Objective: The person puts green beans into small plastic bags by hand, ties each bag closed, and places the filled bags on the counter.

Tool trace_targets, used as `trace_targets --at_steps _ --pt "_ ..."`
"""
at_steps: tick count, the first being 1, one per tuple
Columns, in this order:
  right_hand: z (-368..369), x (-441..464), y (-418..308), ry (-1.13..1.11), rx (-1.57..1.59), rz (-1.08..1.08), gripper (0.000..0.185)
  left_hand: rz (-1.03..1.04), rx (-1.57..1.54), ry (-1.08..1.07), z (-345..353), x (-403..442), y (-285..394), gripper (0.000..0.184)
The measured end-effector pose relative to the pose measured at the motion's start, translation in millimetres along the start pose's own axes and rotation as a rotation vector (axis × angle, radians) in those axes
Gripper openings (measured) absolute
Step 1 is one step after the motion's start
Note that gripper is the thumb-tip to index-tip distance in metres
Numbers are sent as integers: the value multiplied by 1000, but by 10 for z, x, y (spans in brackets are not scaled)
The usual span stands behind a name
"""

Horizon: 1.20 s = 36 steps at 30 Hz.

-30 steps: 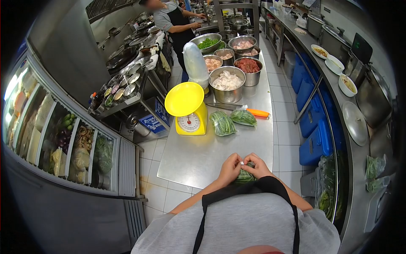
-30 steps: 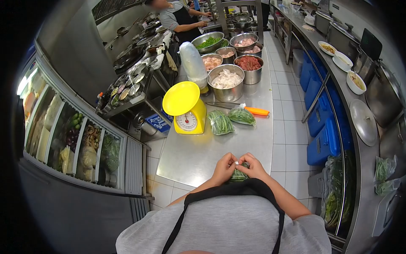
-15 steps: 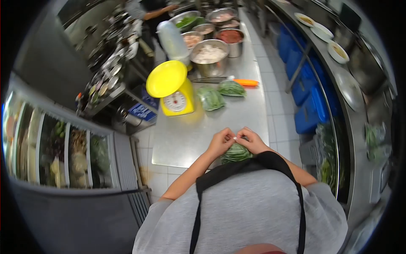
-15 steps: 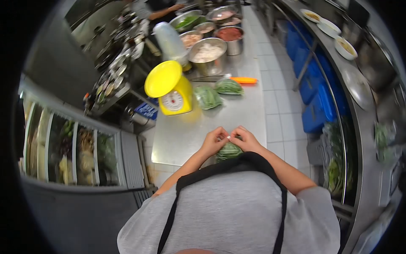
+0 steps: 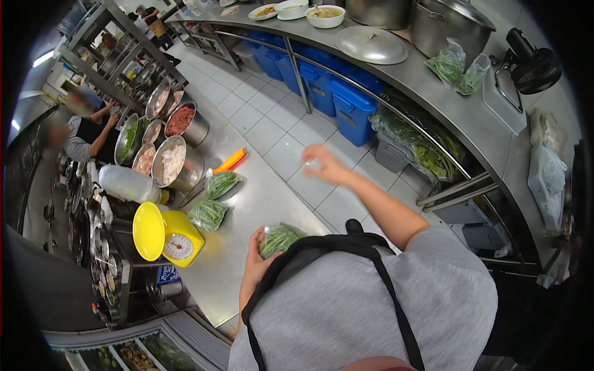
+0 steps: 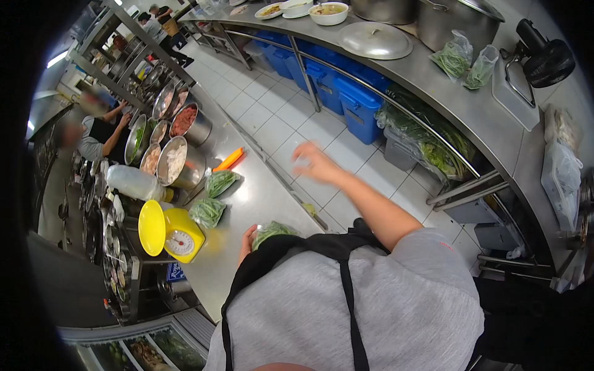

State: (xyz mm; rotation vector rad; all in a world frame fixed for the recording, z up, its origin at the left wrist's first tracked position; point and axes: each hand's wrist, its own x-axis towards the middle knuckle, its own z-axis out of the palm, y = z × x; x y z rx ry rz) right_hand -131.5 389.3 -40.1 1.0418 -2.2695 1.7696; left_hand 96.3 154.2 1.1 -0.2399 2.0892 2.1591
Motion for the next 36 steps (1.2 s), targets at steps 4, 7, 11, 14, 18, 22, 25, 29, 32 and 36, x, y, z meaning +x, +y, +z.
trace_targets --at_steps 4,7,11,14,18,22,25,29,32,36 --pt "-1903 38 135 905 -357 283 43 -16 2 151 -144 145 334 69" --pt "-3324 -235 341 1333 -688 151 58 139 -14 557 -428 429 459 65" --pt "-4593 -321 317 1446 -934 174 62 396 678 1057 -945 977 445 64" --pt "-5241 -323 546 1190 -1204 361 68 280 960 1135 -1289 1250 253 65" --pt "-5786 -301 953 1034 -1077 583 79 -9 1175 1110 -1285 1379 391 73" --pt "-6106 -431 977 912 -1020 802 44 122 1206 1185 -1310 1358 505 73" --pt "-6250 -362 779 838 -961 667 31 432 1271 1144 -1256 1287 783 73" --pt "-5337 202 -756 646 -454 281 30 631 928 1100 -730 1275 1605 70" --pt "-4658 586 -1626 383 -506 139 28 881 568 773 2 1283 2273 69" --pt "-3554 958 -2086 63 -501 -106 26 1207 688 317 930 977 2779 81"
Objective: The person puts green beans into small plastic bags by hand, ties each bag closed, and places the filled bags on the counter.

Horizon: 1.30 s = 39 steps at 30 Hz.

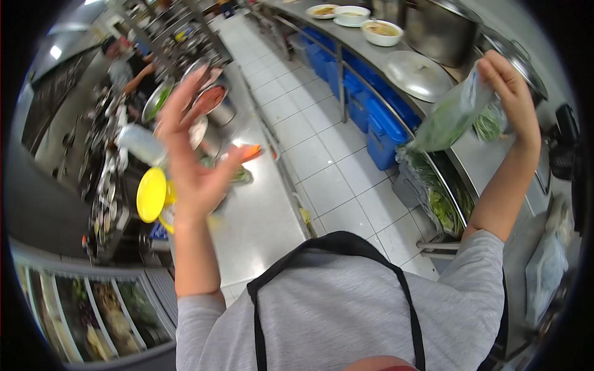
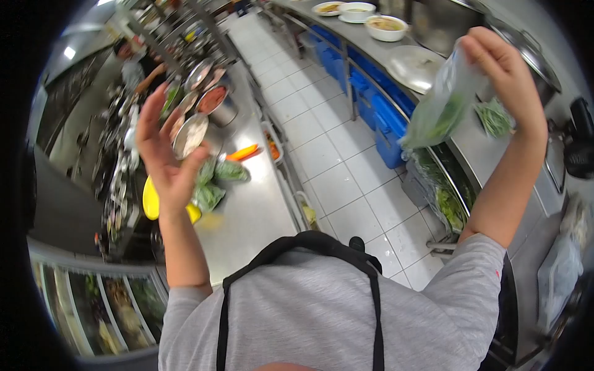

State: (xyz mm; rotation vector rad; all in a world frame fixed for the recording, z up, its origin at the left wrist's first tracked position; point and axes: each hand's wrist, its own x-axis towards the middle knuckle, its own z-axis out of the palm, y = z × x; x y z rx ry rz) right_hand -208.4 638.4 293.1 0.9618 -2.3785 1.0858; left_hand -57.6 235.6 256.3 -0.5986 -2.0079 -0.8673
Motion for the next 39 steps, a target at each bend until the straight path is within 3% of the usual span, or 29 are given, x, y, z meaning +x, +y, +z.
trace_targets --at_steps 2,4,8,11,13,15,17,19,20,21,23,24,25,27,28,32,34,35,37,39 --pt "495 141 -426 -149 10 -123 25 243 3 -187 73 86 213 85" --pt "1009 256 -775 -271 89 -267 27 315 79 -316 88 22 397 92" --pt "1818 421 -1349 -336 286 -537 26 108 97 -342 -91 -293 445 89" --pt "2162 525 -1745 -431 323 -537 26 -112 182 -410 -478 -519 344 82" --pt "2347 593 -1923 -449 310 -583 25 -26 265 -327 -697 -635 304 72" --pt "2498 624 -2084 -447 351 -664 25 -298 287 -391 -941 -750 342 62" --pt "2563 688 -2174 -484 356 -665 26 -313 365 -293 -1133 -876 182 55" --pt "2608 767 -2179 -478 413 -656 27 -389 234 -54 -1324 -879 164 56" --pt "2593 793 -2195 -509 425 -651 28 -537 225 -94 -1400 -885 206 57" --pt "2610 803 -2238 -514 427 -657 28 -540 229 -87 -1426 -852 234 57" --pt "2664 796 -2298 -529 409 -667 27 -234 366 -72 -1405 -806 255 56" --pt "2698 785 -2341 -533 412 -668 27 -288 355 -70 -1396 -769 311 44" --pt "2732 770 -2397 -530 395 -674 27 -290 356 -70 -1390 -785 248 44" --pt "2766 767 -2424 -524 373 -676 27 -18 641 -159 -1375 -828 40 28" --pt "2791 778 -2410 -507 378 -658 26 -117 533 -178 -1351 -863 -13 17" --pt "2856 814 -2260 -490 380 -666 27 -89 571 -252 -1494 -959 -76 17" --pt "2938 811 -2230 -505 372 -658 27 -535 157 -482 -1612 -965 -72 20" --pt "2963 796 -2222 -519 368 -659 27 -537 151 -488 -1644 -952 -46 20" --pt "2909 749 -2239 -524 345 -613 25 -463 488 -498 -1701 -868 22 23" --pt "2861 697 -2243 -526 320 -580 24 -370 504 -431 -1702 -854 153 27"
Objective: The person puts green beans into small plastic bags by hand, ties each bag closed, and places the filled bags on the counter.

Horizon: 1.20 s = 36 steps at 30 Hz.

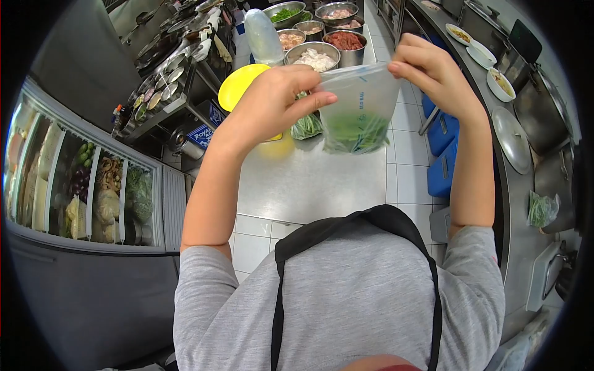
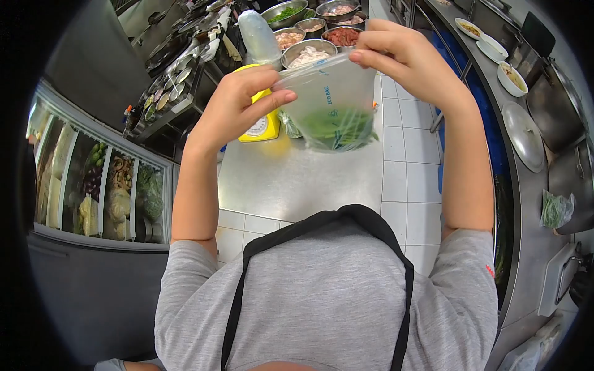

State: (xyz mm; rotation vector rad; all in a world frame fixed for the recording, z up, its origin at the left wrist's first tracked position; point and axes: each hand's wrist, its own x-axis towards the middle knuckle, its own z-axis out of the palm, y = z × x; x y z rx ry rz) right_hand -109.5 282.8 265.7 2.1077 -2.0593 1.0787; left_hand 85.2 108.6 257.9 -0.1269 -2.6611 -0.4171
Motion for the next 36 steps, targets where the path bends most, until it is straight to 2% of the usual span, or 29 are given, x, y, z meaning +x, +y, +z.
trace_targets --at_steps 3,5,7,8,10,11,13,14,16,19,21,22,24,26,28,30,32,34,35,36 --pt "160 -182 93 112 28 -92 18 6 -98 3 101 -122 45 27" --pt "615 -386 460 -78 44 -33 14 14 -32 -157 545 -333 -226 25" --pt "1339 -748 945 -392 212 45 12 -158 3 -398 1027 -569 -571 25" --pt "1382 -803 883 -396 218 44 12 -165 2 -401 1010 -604 -550 25" --pt "1441 -848 773 -495 404 404 11 -107 -54 -224 835 -576 -457 25" --pt "1399 -831 734 -510 415 405 11 -98 -4 -199 675 -555 -403 25" --pt "1075 -666 570 -62 356 257 13 -137 -34 -156 569 -531 -348 25" --pt "969 -581 449 -27 302 242 13 -158 -61 -111 547 -519 -354 25" --pt "1027 -529 530 -157 118 150 14 -187 -21 -160 694 -603 -498 24" --pt "953 -563 502 -164 82 114 14 -217 63 -243 636 -595 -466 24" --pt "829 -575 365 -101 178 153 14 -226 21 -106 432 -616 -229 24" --pt "774 -570 296 -29 275 196 15 -235 18 -109 451 -636 -236 24" --pt "827 -560 317 -26 260 227 14 -212 8 -98 523 -657 -260 21" --pt "1024 -597 531 -136 196 189 13 -226 59 -155 707 -717 -371 20" --pt "945 -553 483 -130 144 213 13 -229 125 -199 622 -627 -332 18" --pt "709 -532 319 29 114 111 13 -118 126 -22 457 -621 -187 19" --pt "617 -488 231 24 217 181 14 -120 92 28 419 -602 -148 24" --pt "622 -468 307 -89 96 119 14 -283 74 -75 465 -562 -133 30" --pt "674 -493 339 -184 22 158 14 -303 78 -73 609 -569 -204 33" --pt "706 -513 325 -187 23 156 14 -307 78 -72 742 -597 -222 33"
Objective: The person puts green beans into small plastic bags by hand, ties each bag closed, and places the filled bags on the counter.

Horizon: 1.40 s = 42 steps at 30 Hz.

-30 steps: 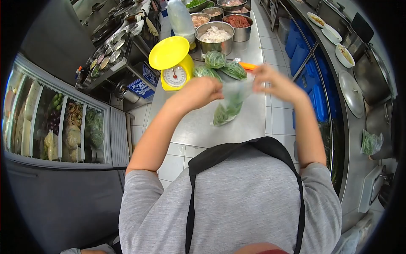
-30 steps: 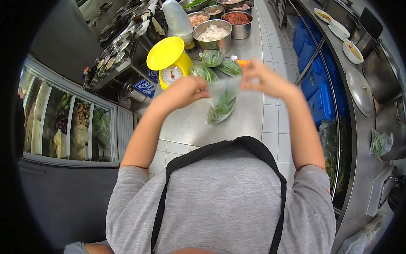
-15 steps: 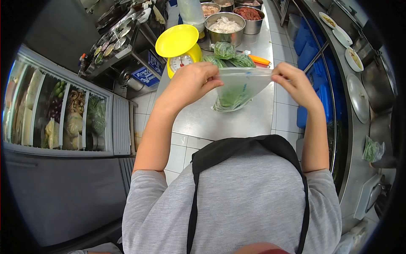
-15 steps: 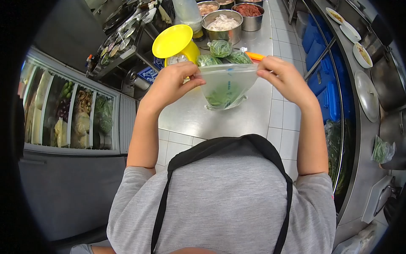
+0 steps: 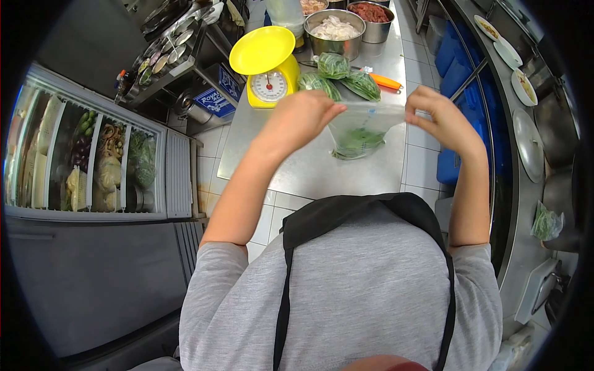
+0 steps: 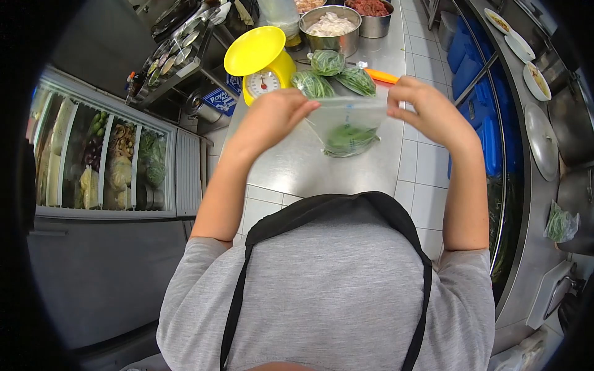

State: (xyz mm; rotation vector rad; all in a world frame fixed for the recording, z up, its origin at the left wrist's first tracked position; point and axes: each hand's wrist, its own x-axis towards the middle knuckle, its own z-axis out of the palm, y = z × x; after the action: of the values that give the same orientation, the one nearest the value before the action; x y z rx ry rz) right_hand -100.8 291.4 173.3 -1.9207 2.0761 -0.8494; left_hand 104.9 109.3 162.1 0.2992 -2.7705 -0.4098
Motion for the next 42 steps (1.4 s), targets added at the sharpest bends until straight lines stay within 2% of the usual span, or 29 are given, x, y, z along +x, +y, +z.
trace_targets --at_steps 2,4,6,7,9,10,11,13,15,20,22,23,25,26,28,29,31,34,35,37,38,41,42 --pt "47 -40 -44 -83 -30 76 13 -8 34 95 190 9 2 31" --pt "18 -24 -171 -52 -51 34 13 -29 12 93 179 -5 86 28" --pt "45 71 -373 161 38 -150 11 -55 -47 92 160 -19 147 20" --pt "116 95 -450 160 40 -146 11 -55 -50 89 169 -41 169 20" --pt "284 101 -534 55 58 -195 8 -25 -231 89 189 -92 212 9" --pt "346 79 -510 53 60 -191 8 -27 -234 84 209 -136 244 9" --pt "412 63 -482 -52 -42 -107 8 -57 -293 85 232 -190 277 5" --pt "446 23 -420 -258 -178 12 8 -97 -352 88 263 -299 301 7" --pt "456 -52 -393 -251 -172 3 8 -127 -452 128 298 -390 309 18" --pt "579 54 -365 -244 -179 -17 9 -180 -567 146 303 -420 373 28" --pt "790 234 -199 -224 -193 -152 13 -187 -596 159 306 -373 341 30" --pt "828 311 -222 -226 -190 -150 13 -176 -614 168 310 -335 312 30" --pt "872 494 -326 -545 -246 77 16 -147 -621 185 309 -266 259 31" --pt "901 531 -288 -545 -247 74 16 -148 -619 188 311 -240 238 31" --pt "1040 576 -178 -614 78 332 18 -132 -574 188 312 -218 208 31" --pt "1088 578 -98 -616 77 327 18 -135 -572 191 305 -218 203 31" --pt "1114 554 7 -624 201 133 16 -147 -581 185 296 -215 203 31" --pt "1092 551 -50 -678 285 221 12 -135 -588 196 308 -206 185 30" --pt "1038 537 -57 -676 286 224 12 -133 -589 194 312 -207 180 30" --pt "887 523 -78 -427 64 -220 8 -126 -570 208 315 -214 159 30" --pt "775 522 -139 -428 66 -222 8 -129 -569 208 307 -215 155 30" --pt "507 481 -317 -201 -38 -131 7 -161 -604 198 281 -222 174 30" --pt "557 472 -303 -198 -38 -127 7 -164 -608 194 277 -218 183 31"
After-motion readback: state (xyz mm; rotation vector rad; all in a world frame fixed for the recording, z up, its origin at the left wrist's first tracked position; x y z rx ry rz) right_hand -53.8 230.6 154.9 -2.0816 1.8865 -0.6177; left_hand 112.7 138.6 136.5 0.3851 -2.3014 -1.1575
